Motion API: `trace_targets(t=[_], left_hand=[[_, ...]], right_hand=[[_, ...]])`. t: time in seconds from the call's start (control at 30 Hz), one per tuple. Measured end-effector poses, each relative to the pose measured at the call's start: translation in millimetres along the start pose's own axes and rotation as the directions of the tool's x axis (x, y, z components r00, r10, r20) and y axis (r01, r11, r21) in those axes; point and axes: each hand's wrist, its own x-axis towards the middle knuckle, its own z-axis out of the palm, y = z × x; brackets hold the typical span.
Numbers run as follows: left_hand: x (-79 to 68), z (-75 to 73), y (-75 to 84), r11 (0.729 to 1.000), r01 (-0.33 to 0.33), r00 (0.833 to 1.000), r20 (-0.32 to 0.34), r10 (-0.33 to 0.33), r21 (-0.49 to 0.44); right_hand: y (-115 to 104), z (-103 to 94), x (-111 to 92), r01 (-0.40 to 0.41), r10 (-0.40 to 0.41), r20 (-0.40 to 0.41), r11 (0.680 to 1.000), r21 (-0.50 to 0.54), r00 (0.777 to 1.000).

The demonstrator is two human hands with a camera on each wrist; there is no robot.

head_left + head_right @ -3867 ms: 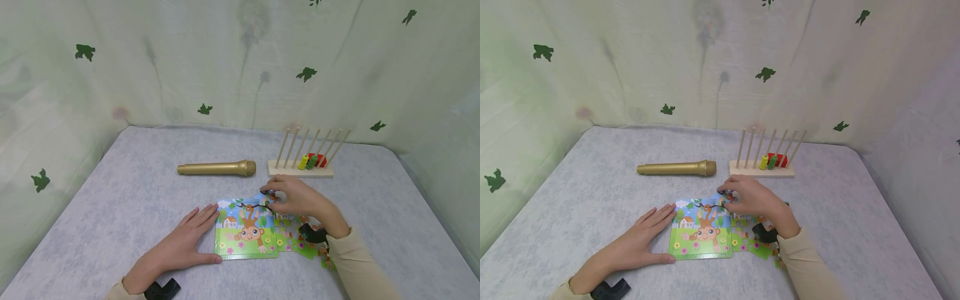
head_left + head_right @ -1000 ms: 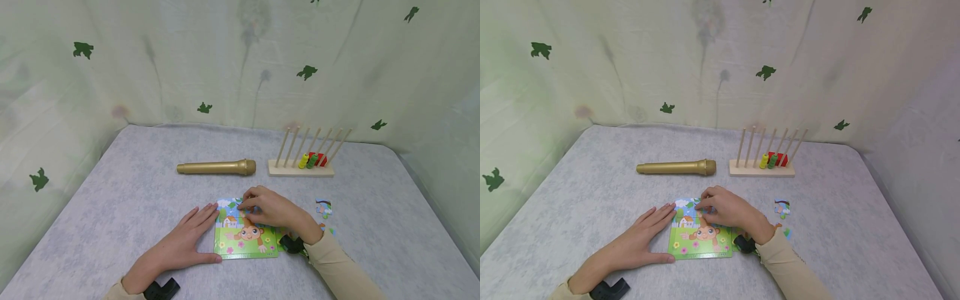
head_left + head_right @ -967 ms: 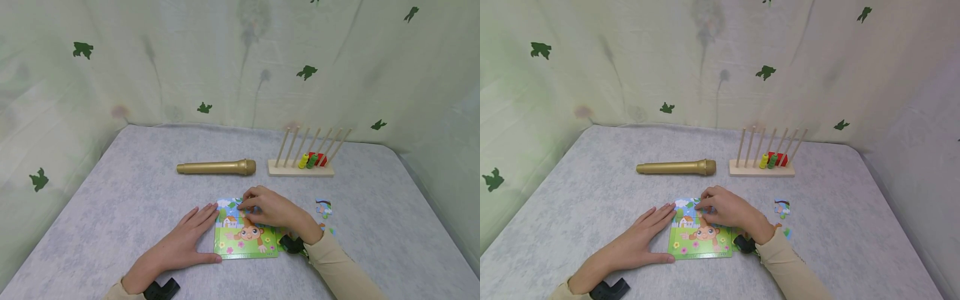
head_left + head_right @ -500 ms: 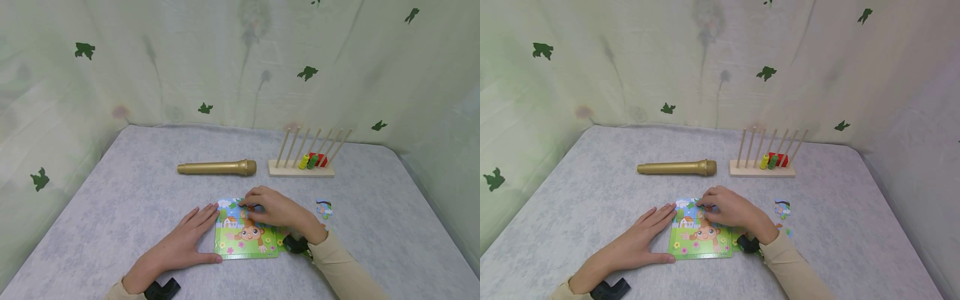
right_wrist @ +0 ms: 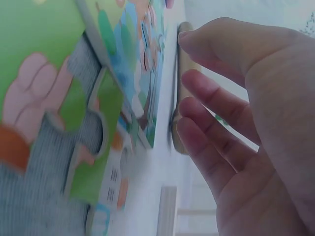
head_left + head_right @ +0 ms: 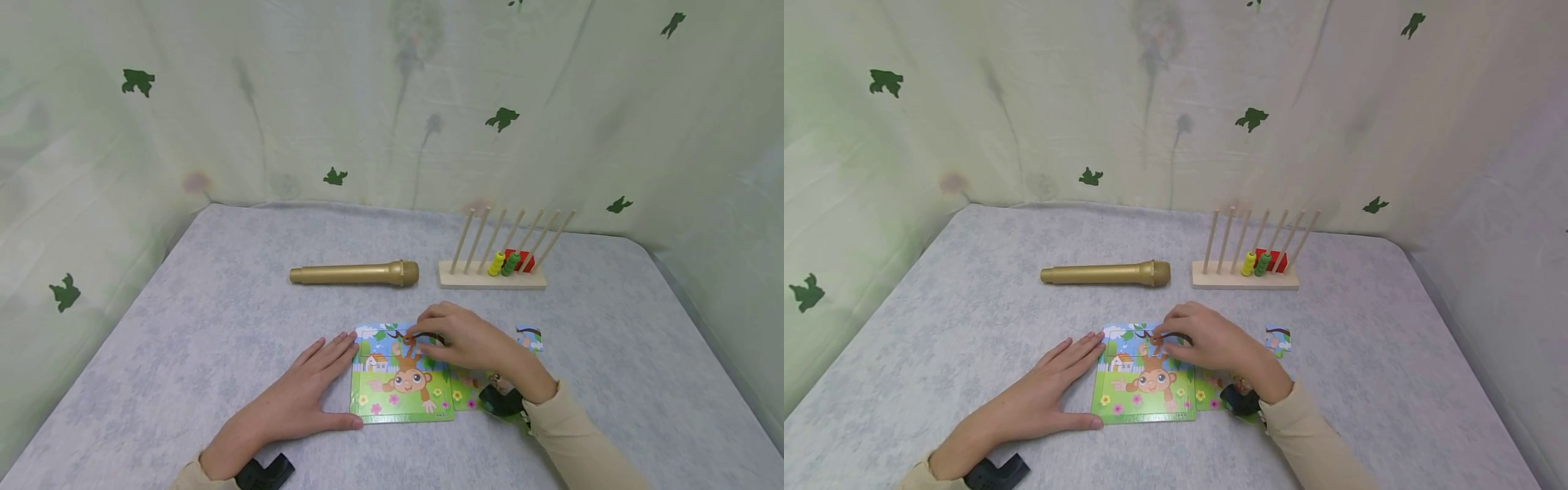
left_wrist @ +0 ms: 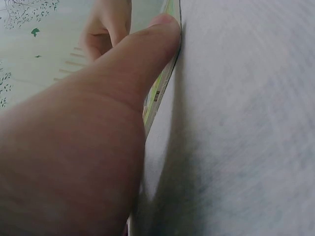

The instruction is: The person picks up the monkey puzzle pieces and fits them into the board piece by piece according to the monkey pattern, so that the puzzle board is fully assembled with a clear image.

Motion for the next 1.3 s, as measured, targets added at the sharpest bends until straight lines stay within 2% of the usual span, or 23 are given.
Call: trace_targets(t=[0.27,0.63,0.8,1.3], left_hand=[[-0.6,0.0,-0.1,1.0,-0.009,1.0,-0.01,0.009,0.005],[0.0,-0.4,-0.7,1.0,-0.02,1.0,-0.012,0.02,-0.002],[0.6,-1.6,-0.9,1.0,-0.007,1.0,0.01,0.007,-0.002],[-0.4,-0.7,-1.0,1.0,-0.006,1.0,0.017,0.006,0.005]], right_hand=[[3.5,-7.4,-15.9,-0.043,0.043,-0.008,0.999,-0.026,0.999],[11.4,-13.4,-35.3,-0.042,0.041,-0.06,0.999,-0.023,0.997],[12.5,-16.5,-44.9,-0.087,0.087,-0.059,0.996,-0.006,0.995],[26.7,-33.1,-68.3,-0.169,0.172,-0.036,0.983,0.074,0.984]])
